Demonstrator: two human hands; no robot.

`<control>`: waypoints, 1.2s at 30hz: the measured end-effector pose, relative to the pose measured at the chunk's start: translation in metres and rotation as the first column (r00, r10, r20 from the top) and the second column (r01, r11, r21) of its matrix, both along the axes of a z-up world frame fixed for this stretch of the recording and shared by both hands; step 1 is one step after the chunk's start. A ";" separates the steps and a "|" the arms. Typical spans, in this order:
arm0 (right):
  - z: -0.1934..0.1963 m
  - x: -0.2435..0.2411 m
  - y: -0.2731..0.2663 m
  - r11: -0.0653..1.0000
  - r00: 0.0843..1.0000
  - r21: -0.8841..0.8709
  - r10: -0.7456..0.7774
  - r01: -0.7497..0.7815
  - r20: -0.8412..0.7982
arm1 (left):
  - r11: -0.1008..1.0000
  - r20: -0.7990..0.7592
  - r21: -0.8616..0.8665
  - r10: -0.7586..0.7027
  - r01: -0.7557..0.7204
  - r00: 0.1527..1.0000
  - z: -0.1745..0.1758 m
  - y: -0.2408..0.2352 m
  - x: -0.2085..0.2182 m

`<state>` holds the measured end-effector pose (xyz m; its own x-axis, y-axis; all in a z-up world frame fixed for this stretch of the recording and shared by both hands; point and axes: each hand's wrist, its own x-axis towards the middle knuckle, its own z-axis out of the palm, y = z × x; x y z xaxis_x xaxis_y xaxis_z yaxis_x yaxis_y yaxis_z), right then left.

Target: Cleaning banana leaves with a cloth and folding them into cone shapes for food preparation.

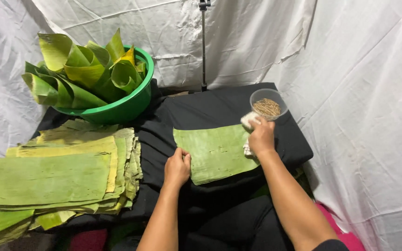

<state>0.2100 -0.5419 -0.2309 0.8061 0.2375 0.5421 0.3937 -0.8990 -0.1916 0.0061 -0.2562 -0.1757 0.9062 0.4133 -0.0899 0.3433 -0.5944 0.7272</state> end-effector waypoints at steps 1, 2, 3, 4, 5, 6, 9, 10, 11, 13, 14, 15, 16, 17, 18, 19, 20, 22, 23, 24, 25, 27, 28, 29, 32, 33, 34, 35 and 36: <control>0.023 -0.015 0.017 1.000 1.000 0.004 -0.001 0.001 0.003 | 1.000 0.003 0.004 -0.001 0.001 1.000 0.000 0.001 0.000; 0.045 -0.030 0.034 0.990 0.991 0.100 0.091 -0.100 0.095 | 1.000 -0.003 0.015 -0.001 0.001 1.000 0.001 0.003 0.001; 0.065 -0.049 0.046 0.962 0.969 0.183 0.169 -0.202 0.183 | 1.000 -0.018 0.022 -0.003 0.004 1.000 -0.001 0.000 -0.002; 0.088 -0.082 0.071 0.963 0.970 0.184 0.165 -0.197 0.176 | 1.000 -0.026 0.022 -0.007 0.007 1.000 -0.001 0.000 -0.002; 0.112 -0.116 0.096 0.902 0.941 0.271 0.315 -0.337 0.121 | 0.999 -0.015 0.030 -0.020 0.021 1.000 -0.001 0.001 -0.002; 0.138 -0.153 0.121 0.812 0.884 0.363 0.461 -0.457 0.082 | 0.999 -0.005 0.039 -0.034 0.034 0.999 -0.001 0.002 -0.002; 0.024 -0.144 0.162 0.854 0.856 0.063 0.516 -0.516 0.007 | 0.999 -0.050 0.039 -0.005 0.006 0.999 -0.018 0.006 0.006; 0.019 -0.147 0.161 0.854 0.856 0.068 0.516 -0.515 0.002 | 0.999 -0.056 0.041 -0.004 0.007 0.998 -0.010 0.005 0.003; 0.014 -0.150 0.158 0.880 0.879 0.054 0.475 -0.472 -0.046 | 0.999 -0.043 0.042 -0.015 0.017 0.999 -0.002 0.002 0.000; 0.011 -0.149 0.145 0.904 0.898 0.039 0.428 -0.426 -0.099 | 0.999 -0.036 0.043 -0.029 0.031 0.999 0.004 0.000 -0.003; 0.014 -0.145 0.135 0.906 0.900 0.026 0.424 -0.423 -0.106 | 0.999 -0.024 0.042 -0.024 0.025 0.999 0.001 0.001 -0.003; 0.017 -0.141 0.124 0.907 0.901 0.010 0.420 -0.421 -0.114 | 0.999 -0.013 0.038 -0.019 0.020 1.000 -0.001 0.000 -0.003; 0.019 -0.137 0.105 0.908 0.901 0.008 0.417 -0.419 -0.122 | 0.999 -0.019 0.033 -0.022 0.022 1.000 0.002 -0.002 -0.005; 0.022 -0.130 0.086 0.946 0.922 0.044 0.323 -0.322 -0.215 | 1.000 -0.009 0.022 -0.019 0.019 1.000 0.006 -0.004 -0.006; 0.026 -0.124 0.069 0.974 0.924 0.070 0.228 -0.217 -0.308 | 1.000 0.001 0.012 -0.016 0.016 1.000 0.009 -0.005 -0.007; 0.013 -0.114 0.049 0.975 0.925 0.064 0.224 -0.215 -0.308 | 1.000 0.003 0.006 -0.018 0.018 1.000 0.008 -0.005 -0.006; 0.000 -0.105 0.029 0.982 0.971 0.003 0.185 -0.187 -0.152 | 1.000 0.004 0.011 -0.023 0.023 1.000 0.008 -0.005 -0.005; -0.008 -0.093 -0.005 0.986 0.988 -0.057 0.157 -0.156 0.006 | 1.000 0.003 0.012 -0.022 0.022 1.000 0.004 -0.006 -0.007; -0.002 -0.089 -0.016 0.981 0.982 -0.043 0.188 -0.187 0.015 | 1.000 0.020 0.002 -0.021 0.021 1.000 0.003 -0.005 -0.007; 0.005 -0.085 -0.027 0.976 0.976 -0.029 0.218 -0.218 0.024 | 1.000 0.037 -0.007 -0.018 0.019 0.999 0.003 -0.004 -0.006; 0.013 -0.075 -0.034 0.975 0.974 -0.029 0.222 -0.221 0.032 | 1.000 0.044 -0.005 -0.014 0.015 0.999 0.005 -0.004 -0.007; 0.027 -0.058 -0.048 0.998 0.987 0.034 0.040 -0.046 0.157 | 1.000 0.033 -0.019 -0.016 0.016 0.999 0.007 -0.004 -0.010; 0.053 -0.061 -0.035 0.998 0.986 0.037 0.043 -0.050 0.160 | 1.000 0.035 -0.016 -0.012 0.012 0.999 0.008 -0.003 -0.008; 0.077 -0.065 -0.024 0.992 0.980 0.106 0.052 -0.074 0.194 | 1.000 0.037 -0.013 -0.015 0.016 0.999 0.008 -0.003 -0.008; 0.121 -0.082 0.045 0.947 0.931 0.192 0.189 -0.256 0.311 | 1.000 0.011 -0.013 -0.027 0.027 1.000 0.008 -0.004 -0.007; 0.131 -0.088 0.075 0.892 0.863 0.194 0.309 -0.409 0.400 | 0.999 -0.011 -0.016 -0.033 0.033 0.999 0.010 -0.003 -0.006; 0.115 -0.096 0.103 0.890 0.863 0.199 0.309 -0.411 0.400 | 0.999 -0.013 -0.011 -0.031 0.031 0.999 0.008 -0.002 -0.004; 0.099 -0.105 0.131 0.875 0.884 0.191 0.393 -0.444 0.252 | 1.000 -0.041 -0.004 -0.027 0.027 0.999 0.006 -0.001 -0.003; 0.083 -0.113 0.158 0.857 0.878 0.189 0.469 -0.479 0.099 | 1.000 -0.069 0.004 -0.023 0.023 0.997 0.003 0.000 0.000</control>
